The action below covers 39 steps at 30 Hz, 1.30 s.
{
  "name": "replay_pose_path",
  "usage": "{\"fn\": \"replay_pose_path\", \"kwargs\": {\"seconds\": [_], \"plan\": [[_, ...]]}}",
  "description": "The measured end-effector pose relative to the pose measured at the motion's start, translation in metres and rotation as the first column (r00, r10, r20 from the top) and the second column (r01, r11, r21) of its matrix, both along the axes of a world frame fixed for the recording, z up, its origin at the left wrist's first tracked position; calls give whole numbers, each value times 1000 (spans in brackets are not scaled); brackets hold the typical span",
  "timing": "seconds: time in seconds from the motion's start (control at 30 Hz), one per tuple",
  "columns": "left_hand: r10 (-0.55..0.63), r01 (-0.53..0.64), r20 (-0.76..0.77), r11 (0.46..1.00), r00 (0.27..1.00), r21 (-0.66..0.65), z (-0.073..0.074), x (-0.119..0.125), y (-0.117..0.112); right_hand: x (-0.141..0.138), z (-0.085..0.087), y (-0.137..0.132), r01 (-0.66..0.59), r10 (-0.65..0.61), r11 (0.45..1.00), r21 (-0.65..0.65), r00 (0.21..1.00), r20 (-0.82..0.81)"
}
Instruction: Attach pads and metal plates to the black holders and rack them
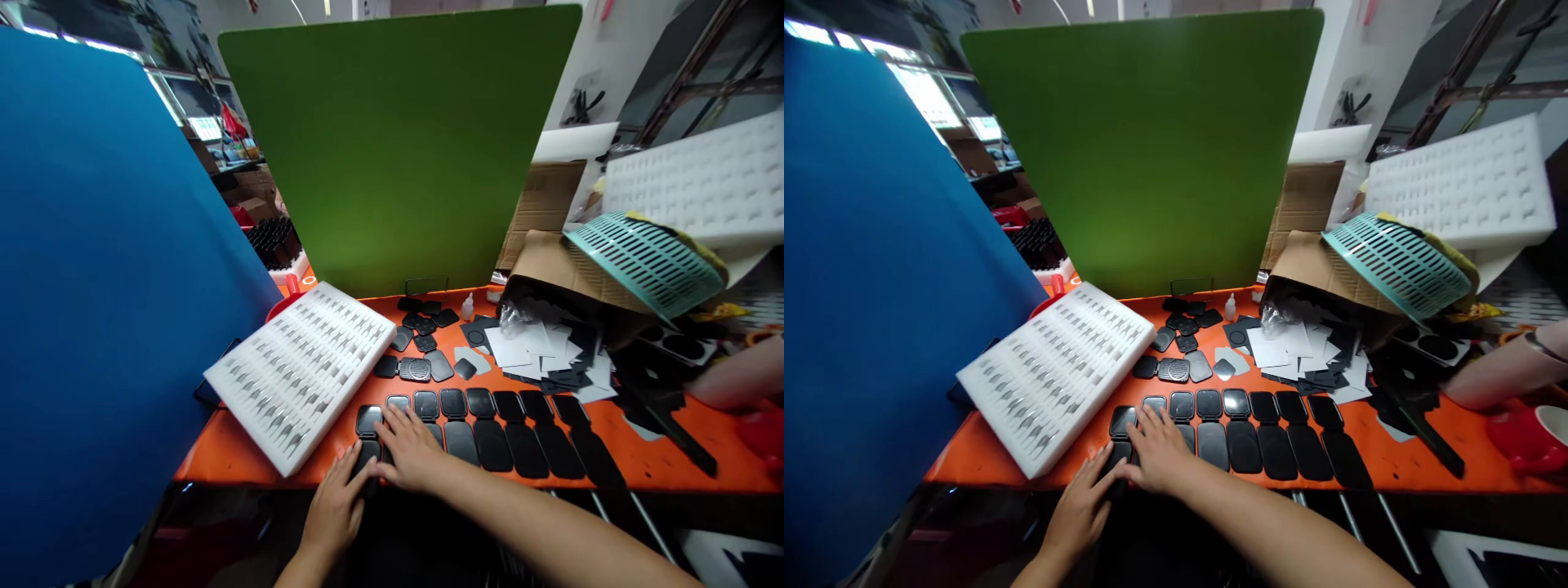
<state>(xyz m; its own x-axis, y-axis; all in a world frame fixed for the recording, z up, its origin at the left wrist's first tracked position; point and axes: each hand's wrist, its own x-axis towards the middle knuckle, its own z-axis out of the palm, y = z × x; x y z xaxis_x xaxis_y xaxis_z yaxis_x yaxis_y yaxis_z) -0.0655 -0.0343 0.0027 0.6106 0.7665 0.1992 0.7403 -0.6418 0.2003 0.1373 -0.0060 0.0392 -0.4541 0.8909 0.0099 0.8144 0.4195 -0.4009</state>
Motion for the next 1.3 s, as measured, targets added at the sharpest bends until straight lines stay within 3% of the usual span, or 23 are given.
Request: {"fn": "replay_pose_path", "kwargs": {"seconds": [0.13, 0.2, 0.23, 0.3, 0.33, 0.4, 0.5, 0.57, 0.77, 0.87, 1.07, 1.2, 1.3], "plan": [[39, -20, 171, 994, 985, -111, 28, -12, 4, 17, -8, -27, 35, -33, 999, -32, 998, 45], [215, -168, 295, 970, 931, -177, 47, -17, 7, 21, -7, -35, -8, 10, 999, -42, 999, 44], [366, -308, 358, 928, 859, -211, 57, -18, 8, 22, -3, -36, -28, 29, 999, -41, 999, 20], [597, -521, 488, 799, 636, -299, 75, -16, 13, 25, 7, -36, -44, 40, 998, -35, 995, -87], [649, -559, 540, 752, 535, -349, 82, -14, 15, 28, 13, -34, -17, 11, 999, -37, 986, -168], [656, -488, 607, 749, 448, -449, 90, -4, 22, 36, 25, -24, 116, -137, 990, -83, 930, -342], [642, -323, 584, 761, 497, -562, 81, 16, 36, 47, 34, -1, 327, -416, 909, -260, 757, -504], [627, -293, 534, 759, 567, -581, 66, 29, 47, 51, 31, 17, 354, -508, 858, -373, 690, -515], [629, -379, 439, 757, 641, -532, 20, 48, 81, 41, 3, 52, 319, -548, 779, -540, 765, -339], [636, -418, 399, 753, 661, -508, 12, 49, 90, 31, -4, 59, 320, -533, 778, -541, 792, -298], [608, -456, 375, 785, 700, -420, 17, 54, 89, 26, -1, 57, 364, -505, 810, -460, 832, -230], [612, -492, 350, 785, 709, -376, 12, 61, 90, 35, 6, 27, 391, -466, 862, -322, 861, -205], [627, -515, 323, 773, 709, -370, 7, 65, 94, 46, 3, -9, 307, -319, 942, -137, 944, -78]]}}
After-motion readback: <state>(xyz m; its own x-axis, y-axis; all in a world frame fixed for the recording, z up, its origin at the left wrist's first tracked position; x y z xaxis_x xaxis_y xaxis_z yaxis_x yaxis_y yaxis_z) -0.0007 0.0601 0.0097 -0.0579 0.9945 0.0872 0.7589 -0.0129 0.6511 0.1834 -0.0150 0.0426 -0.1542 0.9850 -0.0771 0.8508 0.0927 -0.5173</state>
